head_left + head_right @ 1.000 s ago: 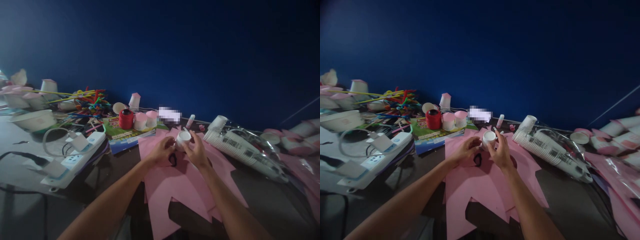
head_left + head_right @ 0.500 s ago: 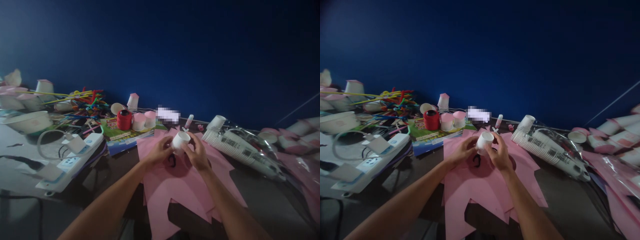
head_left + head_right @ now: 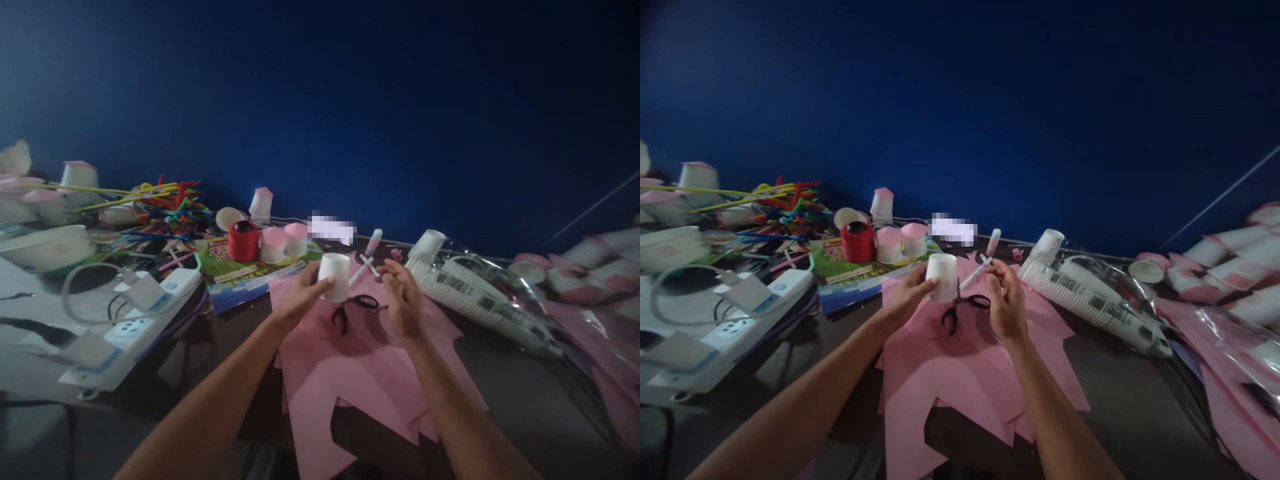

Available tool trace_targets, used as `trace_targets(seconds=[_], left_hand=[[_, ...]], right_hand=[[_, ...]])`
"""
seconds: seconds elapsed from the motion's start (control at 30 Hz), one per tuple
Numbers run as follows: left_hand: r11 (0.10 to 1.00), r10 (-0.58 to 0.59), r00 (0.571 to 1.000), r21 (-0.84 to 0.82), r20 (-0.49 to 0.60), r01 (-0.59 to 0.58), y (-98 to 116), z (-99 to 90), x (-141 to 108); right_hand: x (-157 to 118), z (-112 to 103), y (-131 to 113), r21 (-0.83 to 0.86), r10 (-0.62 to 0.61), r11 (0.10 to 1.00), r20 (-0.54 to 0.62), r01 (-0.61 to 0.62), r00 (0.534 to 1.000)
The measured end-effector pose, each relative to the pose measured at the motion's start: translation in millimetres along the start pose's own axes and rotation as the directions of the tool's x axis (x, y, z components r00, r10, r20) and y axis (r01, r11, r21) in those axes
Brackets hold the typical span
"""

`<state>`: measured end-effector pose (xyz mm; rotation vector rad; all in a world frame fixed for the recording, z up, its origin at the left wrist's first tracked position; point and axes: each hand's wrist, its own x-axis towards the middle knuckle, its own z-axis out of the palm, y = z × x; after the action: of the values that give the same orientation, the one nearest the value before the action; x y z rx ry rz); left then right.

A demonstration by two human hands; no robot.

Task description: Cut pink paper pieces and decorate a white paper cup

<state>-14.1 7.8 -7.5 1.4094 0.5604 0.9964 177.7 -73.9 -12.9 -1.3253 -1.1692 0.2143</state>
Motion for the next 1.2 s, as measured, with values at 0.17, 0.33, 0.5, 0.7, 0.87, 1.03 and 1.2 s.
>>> trace_targets(seconds=[0.17,0.33,0.5,0.7,0.87,1.03,1.2], left_hand=[[0.989,0.006,0.986,-0.144,-0.167,-0.030,-8.1,-7.2,9.1],[0.996,-0.043,0.977,-0.086,-0.209,0.026,-12.1,-5.2,9.3],[0.997,-0.063,0.970,-0.064,-0.235,0.049,-13.9,-3.0,8.1],[0.993,-0.105,0.978,-0.073,-0.181,0.093,-15.4,-1.3,8.4],[0.993,-0.060,0.972,-0.112,-0.227,0.035,-15.4,-2.5,8.0],[0.993,-0.039,0.960,-0.120,-0.276,0.006,-13.3,-3.3,7.1],[0.997,-0.033,0.965,-0.072,-0.260,0.015,-12.7,-2.5,6.9]], right_hand=[[6.6,-9.9,10.4,-0.320,-0.171,0.930,0.060,0.182,0.983],[-1.7,-1.0,10.5,-0.539,-0.109,0.763,0.436,0.356,0.893],[-7.2,2.2,-0.3,-0.726,0.073,0.572,0.508,0.382,0.858],[-6.9,-0.5,2.8,-0.765,0.098,0.517,0.499,0.384,0.861],[-2.7,-6.1,4.7,-0.749,-0.024,0.533,0.452,0.394,0.892],[4.8,-16.2,1.0,-0.766,-0.197,0.527,0.313,0.369,0.929],[11.1,-25.9,-0.3,-0.765,-0.301,0.566,0.156,0.308,0.941]])
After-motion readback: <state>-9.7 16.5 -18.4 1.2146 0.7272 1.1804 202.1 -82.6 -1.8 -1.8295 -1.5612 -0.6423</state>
